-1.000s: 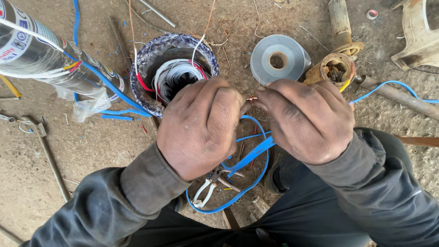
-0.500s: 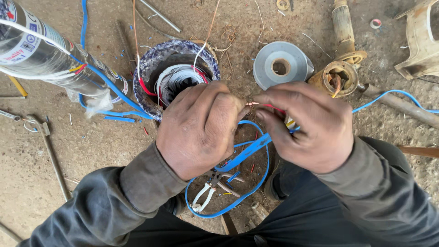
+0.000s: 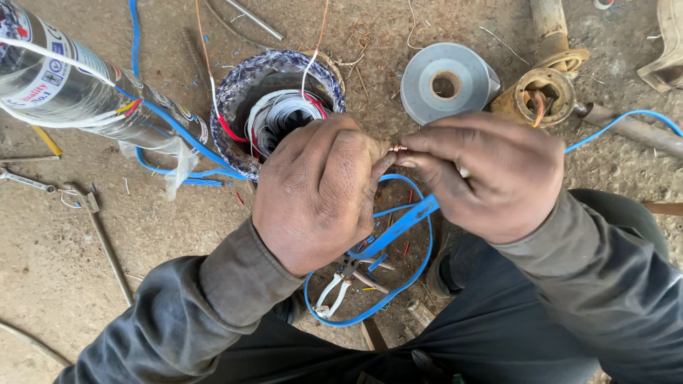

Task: The person strips the insulation from several colored wires using pliers, then twists the exposed copper strands together by hand to form a single connection.

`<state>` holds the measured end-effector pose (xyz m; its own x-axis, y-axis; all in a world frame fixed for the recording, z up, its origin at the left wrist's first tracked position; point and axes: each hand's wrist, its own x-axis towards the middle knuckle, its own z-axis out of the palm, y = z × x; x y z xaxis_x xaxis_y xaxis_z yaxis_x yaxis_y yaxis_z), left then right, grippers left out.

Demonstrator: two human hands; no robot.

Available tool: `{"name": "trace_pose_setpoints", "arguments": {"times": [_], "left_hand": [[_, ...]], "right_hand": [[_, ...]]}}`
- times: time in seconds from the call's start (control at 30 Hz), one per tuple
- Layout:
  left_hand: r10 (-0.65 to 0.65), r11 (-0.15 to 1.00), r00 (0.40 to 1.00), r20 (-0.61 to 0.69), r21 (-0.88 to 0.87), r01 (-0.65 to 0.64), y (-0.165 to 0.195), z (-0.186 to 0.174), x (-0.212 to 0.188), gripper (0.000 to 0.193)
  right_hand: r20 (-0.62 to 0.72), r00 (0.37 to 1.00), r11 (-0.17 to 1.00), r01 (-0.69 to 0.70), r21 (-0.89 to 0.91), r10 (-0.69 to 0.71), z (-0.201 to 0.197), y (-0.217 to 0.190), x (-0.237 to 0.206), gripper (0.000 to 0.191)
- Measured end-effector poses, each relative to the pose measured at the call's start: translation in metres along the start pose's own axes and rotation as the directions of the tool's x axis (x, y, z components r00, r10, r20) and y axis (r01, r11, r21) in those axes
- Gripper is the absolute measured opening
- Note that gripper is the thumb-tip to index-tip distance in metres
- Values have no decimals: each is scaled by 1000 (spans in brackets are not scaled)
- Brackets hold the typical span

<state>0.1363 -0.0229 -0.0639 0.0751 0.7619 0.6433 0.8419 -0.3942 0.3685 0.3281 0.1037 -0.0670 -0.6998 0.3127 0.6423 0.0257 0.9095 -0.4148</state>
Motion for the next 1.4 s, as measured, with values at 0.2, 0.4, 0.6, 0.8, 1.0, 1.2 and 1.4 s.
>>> {"name": "trace_pose_setpoints", "arguments": {"times": [0.2,0.4,0.6,0.8,1.0,1.2,1.4], "left_hand": [[48,998,998,42,48,-50,-1,2,0,22],[7,999,1000,-24,54,-6,-4,6,8,21],[-1,1000,996,-85,4,1,2,7,10,26],[-16,1000,996,-85,-22,14,1,7,4,27],[7,999,1000,-23,36,-7,-7,6,-1,22],[125,983,992,-22,135,-121,-15,9,9,20],[18,1000,998,-55,10,-17,-14,8,19,22]], "right_hand": [[458,644,281,-719,635,612,-3,4,4,16],[52,874,834,-477,279,483,-7,-15,9,30],[-142,981,951,84,-298,-131,0,-13,3,27],[-43,947,841,262,-473,-319,-1,-9,10,26],[-33,993,904,88,-418,-112,7,-19,10,21],[404,752,595,-659,460,521,0,7,8,12],[118,934,915,-354,192,337,-4,5,12,21]]}}
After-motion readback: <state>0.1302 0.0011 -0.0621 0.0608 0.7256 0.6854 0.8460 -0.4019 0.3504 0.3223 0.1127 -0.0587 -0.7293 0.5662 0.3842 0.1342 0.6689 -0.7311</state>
